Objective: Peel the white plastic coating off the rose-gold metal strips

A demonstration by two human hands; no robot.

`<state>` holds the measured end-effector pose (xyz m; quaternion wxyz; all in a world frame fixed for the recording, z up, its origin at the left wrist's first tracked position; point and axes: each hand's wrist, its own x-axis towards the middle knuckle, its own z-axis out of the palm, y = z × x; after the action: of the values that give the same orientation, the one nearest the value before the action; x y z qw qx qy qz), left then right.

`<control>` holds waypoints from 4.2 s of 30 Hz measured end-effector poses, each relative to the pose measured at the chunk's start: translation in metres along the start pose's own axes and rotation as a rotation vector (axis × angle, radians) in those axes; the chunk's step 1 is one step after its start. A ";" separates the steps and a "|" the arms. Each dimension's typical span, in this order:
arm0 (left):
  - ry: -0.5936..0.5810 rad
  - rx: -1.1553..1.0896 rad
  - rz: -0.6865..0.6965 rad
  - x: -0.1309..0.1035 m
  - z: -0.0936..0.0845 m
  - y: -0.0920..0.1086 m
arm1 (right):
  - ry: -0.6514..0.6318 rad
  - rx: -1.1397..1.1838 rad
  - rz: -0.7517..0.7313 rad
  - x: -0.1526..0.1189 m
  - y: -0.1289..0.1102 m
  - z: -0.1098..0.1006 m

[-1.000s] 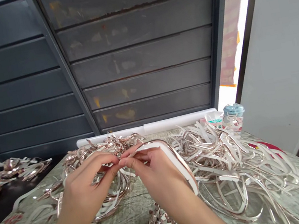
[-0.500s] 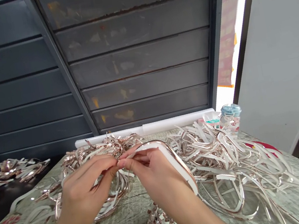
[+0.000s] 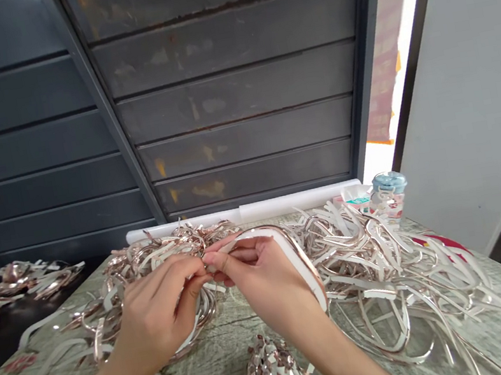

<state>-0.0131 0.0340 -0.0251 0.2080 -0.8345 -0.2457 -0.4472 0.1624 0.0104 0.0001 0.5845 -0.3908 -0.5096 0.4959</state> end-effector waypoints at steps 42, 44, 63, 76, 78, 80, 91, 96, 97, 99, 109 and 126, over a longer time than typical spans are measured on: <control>0.170 -0.427 -0.420 -0.001 0.002 0.025 | -0.127 -0.087 -0.101 -0.011 -0.020 -0.016; 0.177 -0.219 -0.346 0.001 0.005 0.024 | -0.140 -0.108 -0.100 -0.013 -0.017 -0.012; -0.204 -1.111 -0.722 0.009 0.000 0.022 | 0.031 -0.679 -0.190 -0.003 0.001 -0.011; 0.090 -1.285 -0.864 0.008 0.012 0.024 | -0.207 -0.254 -0.159 -0.003 0.015 0.004; 0.112 -1.274 -0.840 0.007 0.014 0.026 | -0.201 -0.248 -0.169 -0.001 0.018 0.003; 0.136 -1.272 -0.833 0.007 0.015 0.027 | -0.236 -0.258 -0.192 0.000 0.019 0.002; 0.087 -1.107 -0.855 0.005 0.018 0.035 | -0.164 -0.346 -0.310 0.003 0.029 0.005; 0.073 -1.057 -0.826 0.005 0.026 0.041 | -0.026 -0.104 -0.239 0.006 0.030 0.011; 0.063 -1.072 -0.817 0.006 0.027 0.041 | -0.027 -0.063 -0.224 0.006 0.029 0.010; 0.063 -1.124 -0.806 0.008 0.026 0.041 | -0.103 -0.045 -0.201 0.006 0.027 0.007; -0.048 -1.457 -0.772 0.003 0.010 0.029 | -0.408 -0.267 -0.260 0.002 0.022 -0.006; -0.046 -0.981 -0.678 0.002 0.013 0.048 | -0.215 0.182 -0.117 -0.006 0.029 0.011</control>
<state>0.0245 0.0036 -0.0364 -0.3616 -0.7177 -0.2674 -0.5317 0.1460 0.0098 -0.0276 0.5875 -0.2505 -0.5440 0.5442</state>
